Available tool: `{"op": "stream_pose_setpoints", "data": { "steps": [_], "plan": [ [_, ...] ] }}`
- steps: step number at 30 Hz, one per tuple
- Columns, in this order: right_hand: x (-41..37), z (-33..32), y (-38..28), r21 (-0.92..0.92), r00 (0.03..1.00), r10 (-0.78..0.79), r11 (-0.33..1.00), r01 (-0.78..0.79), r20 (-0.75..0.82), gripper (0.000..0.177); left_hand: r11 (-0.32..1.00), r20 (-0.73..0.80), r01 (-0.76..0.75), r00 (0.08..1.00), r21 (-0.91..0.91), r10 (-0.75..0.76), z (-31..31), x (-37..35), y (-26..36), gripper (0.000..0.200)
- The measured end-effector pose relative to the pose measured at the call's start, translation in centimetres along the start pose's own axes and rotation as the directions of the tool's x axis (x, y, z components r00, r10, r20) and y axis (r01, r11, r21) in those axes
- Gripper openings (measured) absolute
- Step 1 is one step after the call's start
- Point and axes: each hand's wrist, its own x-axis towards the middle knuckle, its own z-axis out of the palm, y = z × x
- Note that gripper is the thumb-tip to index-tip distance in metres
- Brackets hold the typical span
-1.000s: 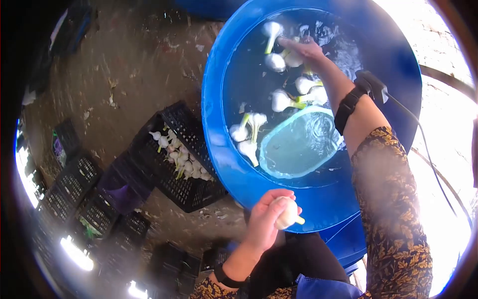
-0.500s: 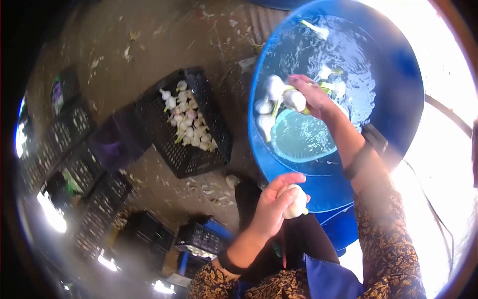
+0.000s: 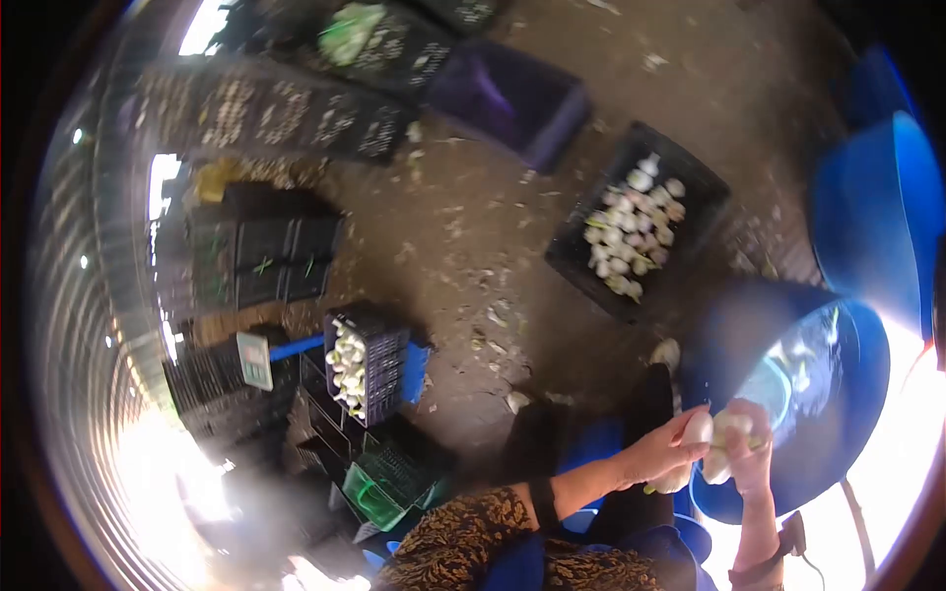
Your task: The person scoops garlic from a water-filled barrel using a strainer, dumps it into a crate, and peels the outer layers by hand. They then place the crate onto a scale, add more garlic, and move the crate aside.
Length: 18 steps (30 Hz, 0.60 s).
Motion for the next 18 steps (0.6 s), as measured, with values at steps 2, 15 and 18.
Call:
{"op": "stream_pose_setpoints", "data": {
  "steps": [2,15,18],
  "plan": [
    [-0.2,5.2,-1.6,-0.141,0.979,-0.151,0.975,0.170,0.135,0.028,0.998,-0.065,-0.044,0.997,-0.049,0.041,-3.1,-4.6,-0.4,0.071],
    [-6.1,43.8,-1.4,-0.102,0.515,0.380,0.868,-0.486,0.768,0.048,0.444,-0.461,-0.556,0.831,-0.702,0.312,-25.0,-36.3,-14.9,0.060],
    [-5.8,51.7,0.6,-0.216,0.368,0.513,0.763,-0.609,0.775,0.040,0.297,-0.589,-0.664,0.747,-0.686,0.310,-28.9,-40.3,-20.2,0.056]
  ]
}}
